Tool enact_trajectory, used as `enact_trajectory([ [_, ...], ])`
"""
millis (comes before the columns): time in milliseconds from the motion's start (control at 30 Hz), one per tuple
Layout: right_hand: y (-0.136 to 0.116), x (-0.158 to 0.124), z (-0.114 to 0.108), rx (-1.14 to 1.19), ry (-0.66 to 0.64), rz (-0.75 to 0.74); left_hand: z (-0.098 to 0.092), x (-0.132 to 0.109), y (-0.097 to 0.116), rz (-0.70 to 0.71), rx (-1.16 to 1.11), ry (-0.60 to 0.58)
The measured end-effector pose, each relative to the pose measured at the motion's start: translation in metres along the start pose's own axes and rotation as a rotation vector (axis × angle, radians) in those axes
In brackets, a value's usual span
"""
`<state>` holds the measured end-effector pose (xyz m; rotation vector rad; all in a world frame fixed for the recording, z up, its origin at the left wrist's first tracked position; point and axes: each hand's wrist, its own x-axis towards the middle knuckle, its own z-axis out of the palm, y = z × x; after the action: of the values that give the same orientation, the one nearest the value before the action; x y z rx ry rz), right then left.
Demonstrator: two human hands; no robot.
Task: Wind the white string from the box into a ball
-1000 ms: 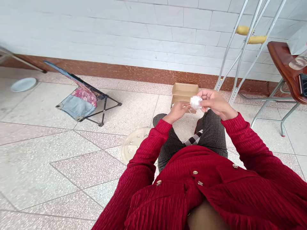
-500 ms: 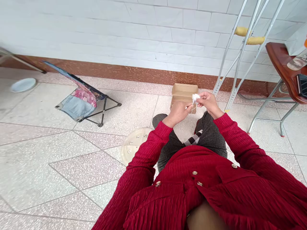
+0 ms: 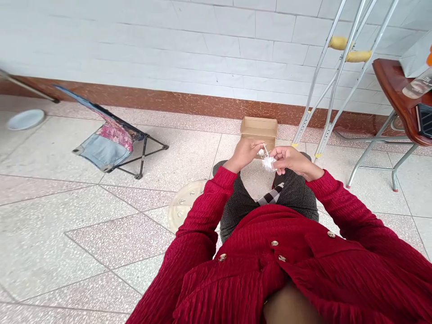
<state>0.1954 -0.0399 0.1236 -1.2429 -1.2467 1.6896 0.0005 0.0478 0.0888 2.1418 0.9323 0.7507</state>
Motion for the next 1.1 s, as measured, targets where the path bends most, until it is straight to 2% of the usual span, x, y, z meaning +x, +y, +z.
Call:
enact_trajectory([
  [133, 0.014, 0.028, -0.012, -0.031, 0.279, -0.078, -0.011, 0.002, 0.024, 0.039, 0.261, 0.053],
  [200, 0.014, 0.042, -0.013, 0.018, 0.446, -0.161, -0.007, -0.001, 0.035, 0.056, 0.322, 0.063],
  [267, 0.011, 0.050, -0.010, 0.096, 0.532, -0.219, 0.001, -0.006, 0.040, 0.056, 0.297, 0.064],
  [433, 0.007, 0.047, -0.004, 0.191, 0.465, -0.209, 0.010, -0.019, 0.025, -0.027, 0.027, 0.070],
  [533, 0.009, 0.041, -0.005, 0.216, 0.453, -0.208, 0.011, -0.024, 0.015, -0.038, -0.016, 0.033],
  [600, 0.009, 0.039, -0.006, 0.272, 0.395, -0.180, 0.013, -0.025, 0.011, -0.029, -0.032, 0.008],
  [733, 0.007, 0.033, -0.007, 0.343, 0.226, -0.099, 0.014, -0.025, 0.008, -0.012, 0.061, 0.009],
  [867, 0.003, 0.027, -0.007, 0.327, 0.133, -0.074, 0.010, -0.027, 0.010, -0.003, 0.175, -0.006],
  [933, 0.002, 0.029, -0.006, 0.307, 0.153, -0.060, 0.011, -0.030, 0.010, 0.024, 0.170, -0.008],
  [1000, 0.001, 0.033, -0.006, 0.307, 0.266, -0.059, 0.016, -0.032, 0.008, 0.041, 0.132, -0.004],
  [1100, -0.004, 0.038, -0.004, 0.373, 0.416, -0.138, 0.029, -0.035, -0.001, 0.005, 0.036, -0.023],
])
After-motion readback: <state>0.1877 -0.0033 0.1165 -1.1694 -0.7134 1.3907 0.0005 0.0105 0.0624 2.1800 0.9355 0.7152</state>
